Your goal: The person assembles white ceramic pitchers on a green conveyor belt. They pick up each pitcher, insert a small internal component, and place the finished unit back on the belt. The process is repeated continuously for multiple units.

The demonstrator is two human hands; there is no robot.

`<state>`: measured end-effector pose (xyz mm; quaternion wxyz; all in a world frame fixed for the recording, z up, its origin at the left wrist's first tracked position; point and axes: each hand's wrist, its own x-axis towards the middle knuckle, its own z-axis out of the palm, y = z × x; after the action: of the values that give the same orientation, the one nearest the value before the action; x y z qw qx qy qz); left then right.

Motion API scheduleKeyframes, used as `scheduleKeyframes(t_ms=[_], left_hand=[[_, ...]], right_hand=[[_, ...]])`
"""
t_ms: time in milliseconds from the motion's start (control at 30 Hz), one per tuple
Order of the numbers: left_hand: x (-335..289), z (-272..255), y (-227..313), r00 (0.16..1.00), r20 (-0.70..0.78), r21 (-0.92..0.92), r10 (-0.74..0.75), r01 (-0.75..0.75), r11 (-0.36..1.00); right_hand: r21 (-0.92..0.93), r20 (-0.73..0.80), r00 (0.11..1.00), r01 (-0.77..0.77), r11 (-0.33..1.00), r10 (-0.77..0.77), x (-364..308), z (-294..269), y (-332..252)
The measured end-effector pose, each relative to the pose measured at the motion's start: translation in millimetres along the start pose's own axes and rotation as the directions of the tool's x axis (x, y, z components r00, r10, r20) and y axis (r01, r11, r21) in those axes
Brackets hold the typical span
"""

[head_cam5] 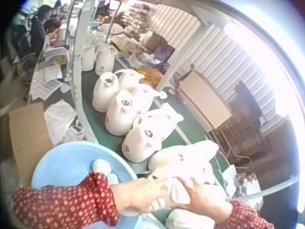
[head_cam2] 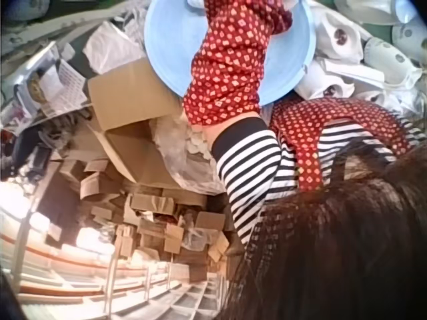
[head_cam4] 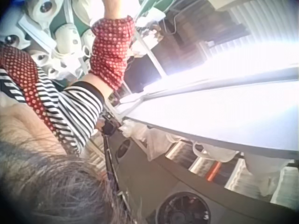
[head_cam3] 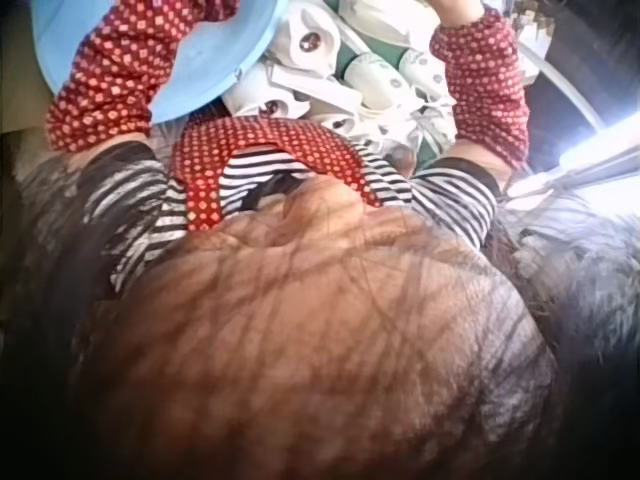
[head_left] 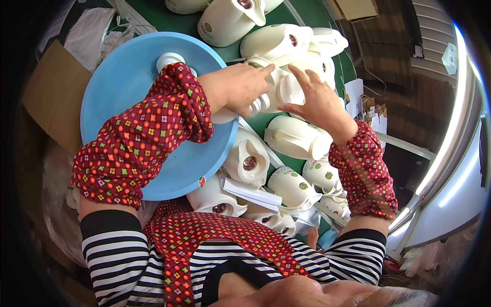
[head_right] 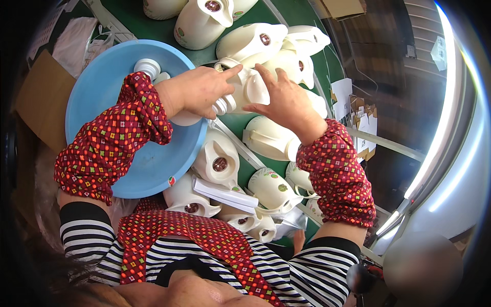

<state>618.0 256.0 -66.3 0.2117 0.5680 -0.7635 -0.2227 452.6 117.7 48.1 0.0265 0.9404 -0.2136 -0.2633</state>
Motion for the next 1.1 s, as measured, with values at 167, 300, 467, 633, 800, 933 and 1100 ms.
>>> scheduleKeyframes(t_ms=[167, 300, 467, 633, 800, 933, 1100], left_hand=[[0, 2, 2, 1.000, 0.013, -0.014, -0.022, 0.023, 1.000], [5, 5, 9, 0.999, 0.036, -0.003, -0.028, 0.028, 1.000], [7, 6, 14, 0.997, 0.058, -0.005, -0.051, 0.052, 0.999], [13, 6, 17, 0.996, 0.080, 0.034, -0.051, 0.048, 0.998], [15, 8, 20, 0.994, 0.091, 0.072, -0.064, 0.057, 0.996], [15, 5, 22, 0.992, 0.103, 0.052, -0.071, 0.066, 0.996], [14, 2, 26, 0.992, 0.098, 0.025, -0.076, 0.074, 0.997]], right_hand=[[-0.085, -0.151, 0.956, 0.241, 0.967, -0.251, 1, 18, 12], [-0.028, 0.021, 0.995, 0.094, 0.995, -0.094, 9, 20, 22], [-0.081, -0.095, 0.977, 0.185, 0.979, -0.192, -3, 4, 20], [0.075, -0.105, 0.992, 0.084, 0.994, -0.076, -4, 24, 17], [0.027, -0.170, 0.978, 0.129, 0.991, -0.122, -1, 37, 25], [-0.058, -0.174, 0.900, 0.396, 0.916, -0.400, -7, 32, 39], [0.000, -0.125, 0.986, 0.114, 0.993, -0.113, -7, 34, 24]])
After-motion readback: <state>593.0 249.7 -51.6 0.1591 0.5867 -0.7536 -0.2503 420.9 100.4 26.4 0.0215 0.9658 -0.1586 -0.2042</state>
